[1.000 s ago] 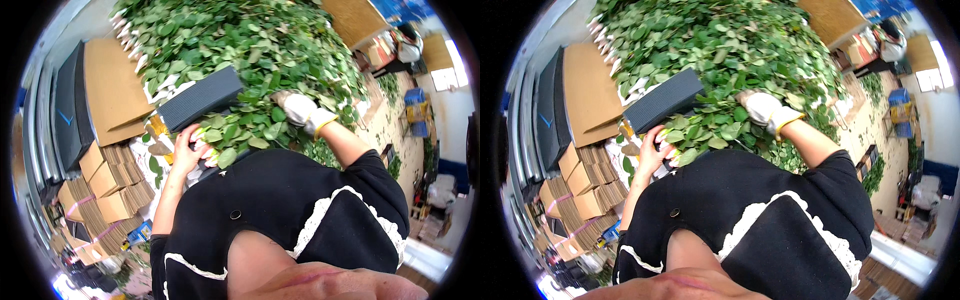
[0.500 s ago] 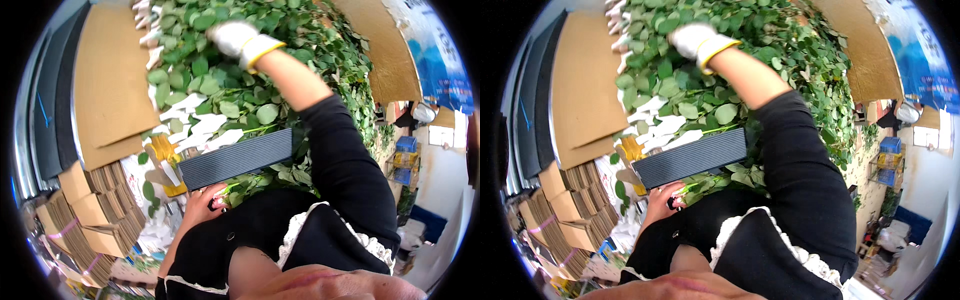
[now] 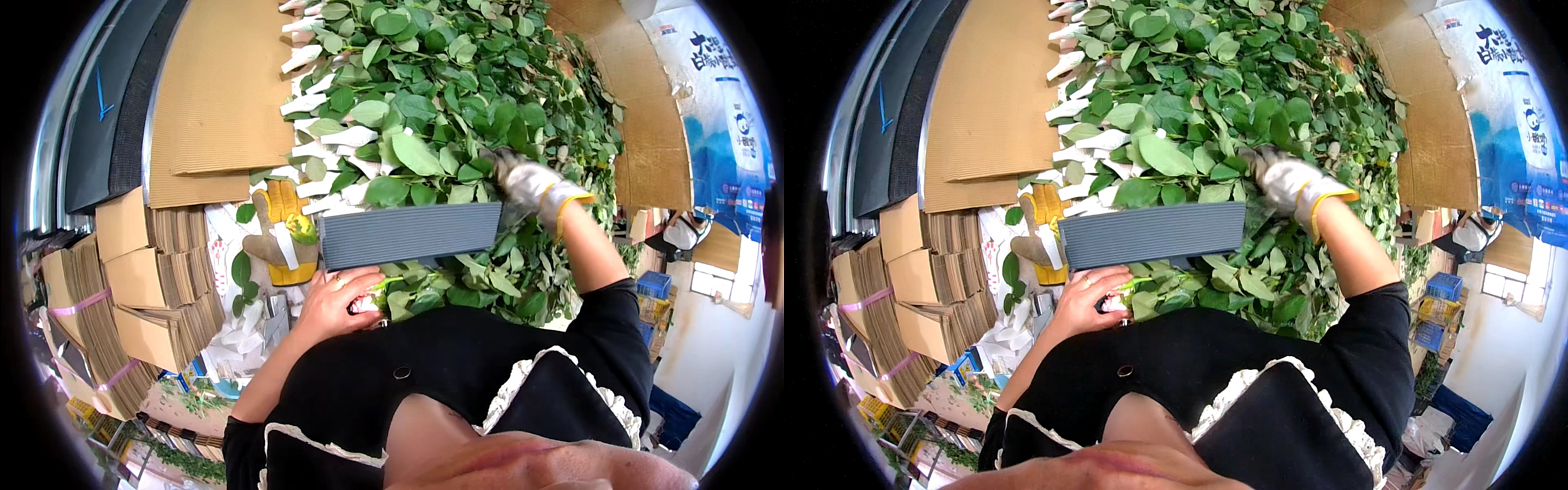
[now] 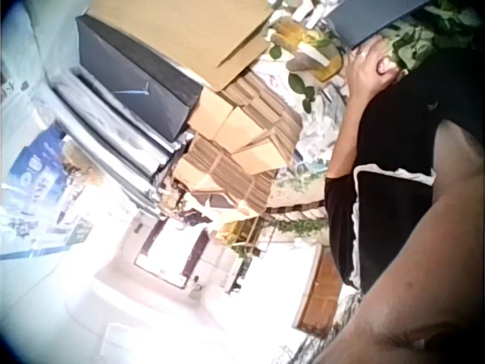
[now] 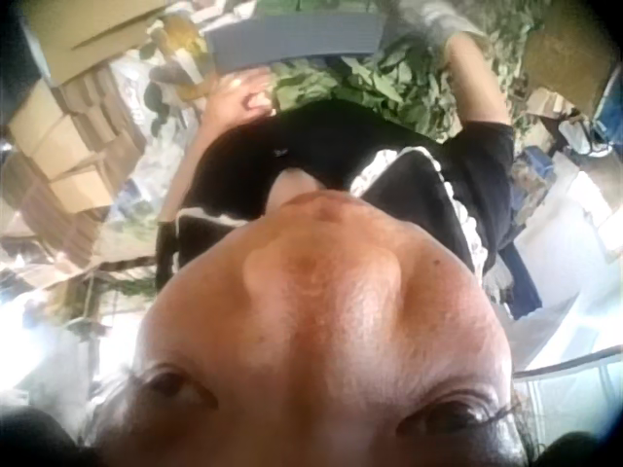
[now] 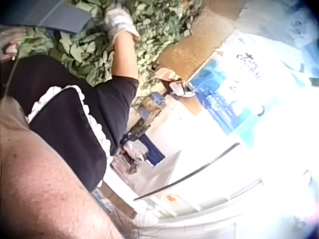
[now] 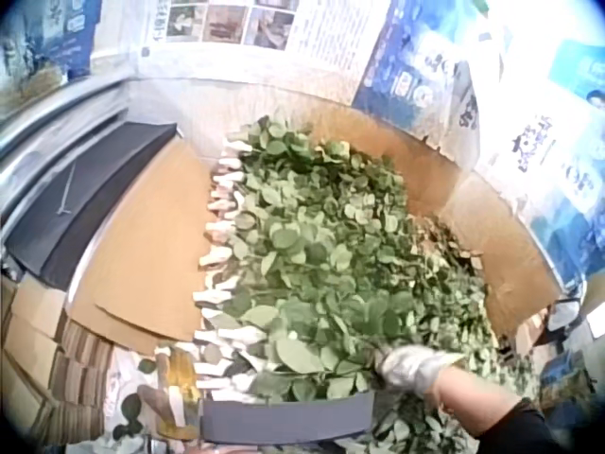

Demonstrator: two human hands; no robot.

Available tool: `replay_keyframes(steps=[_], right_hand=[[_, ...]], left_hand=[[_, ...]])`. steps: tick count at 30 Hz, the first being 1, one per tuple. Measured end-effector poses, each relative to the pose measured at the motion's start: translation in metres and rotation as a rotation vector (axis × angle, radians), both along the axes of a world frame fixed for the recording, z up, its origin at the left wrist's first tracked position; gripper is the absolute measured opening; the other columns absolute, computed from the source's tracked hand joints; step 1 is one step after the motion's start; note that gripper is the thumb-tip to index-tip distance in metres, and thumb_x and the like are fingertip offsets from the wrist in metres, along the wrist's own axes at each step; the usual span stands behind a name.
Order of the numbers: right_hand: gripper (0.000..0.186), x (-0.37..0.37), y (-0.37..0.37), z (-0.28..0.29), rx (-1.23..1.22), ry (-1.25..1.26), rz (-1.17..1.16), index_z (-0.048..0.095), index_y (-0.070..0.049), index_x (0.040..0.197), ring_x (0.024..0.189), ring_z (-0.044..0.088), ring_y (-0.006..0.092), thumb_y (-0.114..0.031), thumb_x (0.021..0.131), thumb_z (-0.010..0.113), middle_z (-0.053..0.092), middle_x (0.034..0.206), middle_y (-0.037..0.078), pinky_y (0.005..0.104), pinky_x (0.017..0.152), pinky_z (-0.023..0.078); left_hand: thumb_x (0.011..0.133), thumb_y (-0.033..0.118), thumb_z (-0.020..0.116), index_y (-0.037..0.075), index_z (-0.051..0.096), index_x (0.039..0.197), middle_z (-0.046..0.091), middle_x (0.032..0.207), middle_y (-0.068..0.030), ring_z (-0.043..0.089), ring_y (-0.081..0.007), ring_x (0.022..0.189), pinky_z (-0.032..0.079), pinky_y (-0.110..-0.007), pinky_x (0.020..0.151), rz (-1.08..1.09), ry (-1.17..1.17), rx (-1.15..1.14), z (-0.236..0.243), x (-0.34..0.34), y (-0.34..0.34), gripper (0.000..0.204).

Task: The person arranges pink roses and green leaves into a black rectangular box. They place the flowers and leaves into the box, then cover them with a piece of cardboard and a black lid.

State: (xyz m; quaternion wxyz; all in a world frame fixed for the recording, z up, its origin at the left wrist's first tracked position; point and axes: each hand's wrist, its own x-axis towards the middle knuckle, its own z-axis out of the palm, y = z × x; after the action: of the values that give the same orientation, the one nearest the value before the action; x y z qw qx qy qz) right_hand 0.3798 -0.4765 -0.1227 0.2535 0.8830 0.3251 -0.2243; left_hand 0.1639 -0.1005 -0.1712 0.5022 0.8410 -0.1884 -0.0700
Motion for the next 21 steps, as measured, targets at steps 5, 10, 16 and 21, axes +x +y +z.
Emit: replay_keyframes(steps=[5, 10, 16, 21], right_hand=[[0.019, 0.075, 0.122, 0.099, 0.626, -0.485, -0.016, 0.063, -0.010, 0.101, 0.076, 0.067, 0.0334, -0.024, 0.093, 0.054, 0.066, 0.082, 0.017, 0.0439, 0.070, 0.055], [0.026, 0.172, 0.169, -0.030, 0.261, -0.502, -0.138, 0.073, -0.008, 0.101, 0.103, 0.066, 0.0300, -0.015, 0.084, 0.055, 0.068, 0.112, 0.015, 0.0461, 0.085, 0.053], [0.030, 0.176, 0.171, 0.028, 0.764, -0.992, 0.006, 0.064, -0.019, 0.116, 0.111, 0.060, 0.0285, -0.023, 0.091, 0.048, 0.060, 0.124, 0.008, 0.0479, 0.098, 0.044], [0.024, 0.152, 0.156, 0.100, 0.863, -0.964, -0.021, 0.063, -0.017, 0.108, 0.096, 0.065, 0.0240, -0.021, 0.088, 0.050, 0.062, 0.105, 0.006, 0.0387, 0.079, 0.054]], left_hand=[[0.063, 0.028, 0.082, 0.019, 0.065, 0.117, 0.064, 0.120, 0.0055, 0.062, -0.0172, 0.103, 0.040, -0.041, 0.092, 0.012, 0.031, 0.055, 0.004, -0.009, 0.001, 0.057], [0.061, 0.020, 0.084, 0.018, 0.062, 0.121, 0.064, 0.121, 0.0023, 0.061, -0.0198, 0.109, 0.040, -0.040, 0.095, -0.003, 0.089, 0.093, 0.012, -0.013, 0.001, 0.064], [0.059, 0.014, 0.084, 0.011, 0.064, 0.118, 0.064, 0.118, -0.0083, 0.058, -0.0293, 0.112, 0.041, -0.041, 0.095, -0.009, 0.020, 0.033, 0.010, -0.008, 0.000, 0.062], [0.061, 0.008, 0.077, 0.009, 0.064, 0.113, 0.065, 0.114, -0.0100, 0.061, -0.0287, 0.107, 0.040, -0.040, 0.093, 0.013, -0.075, 0.032, 0.000, -0.006, -0.002, 0.053]])
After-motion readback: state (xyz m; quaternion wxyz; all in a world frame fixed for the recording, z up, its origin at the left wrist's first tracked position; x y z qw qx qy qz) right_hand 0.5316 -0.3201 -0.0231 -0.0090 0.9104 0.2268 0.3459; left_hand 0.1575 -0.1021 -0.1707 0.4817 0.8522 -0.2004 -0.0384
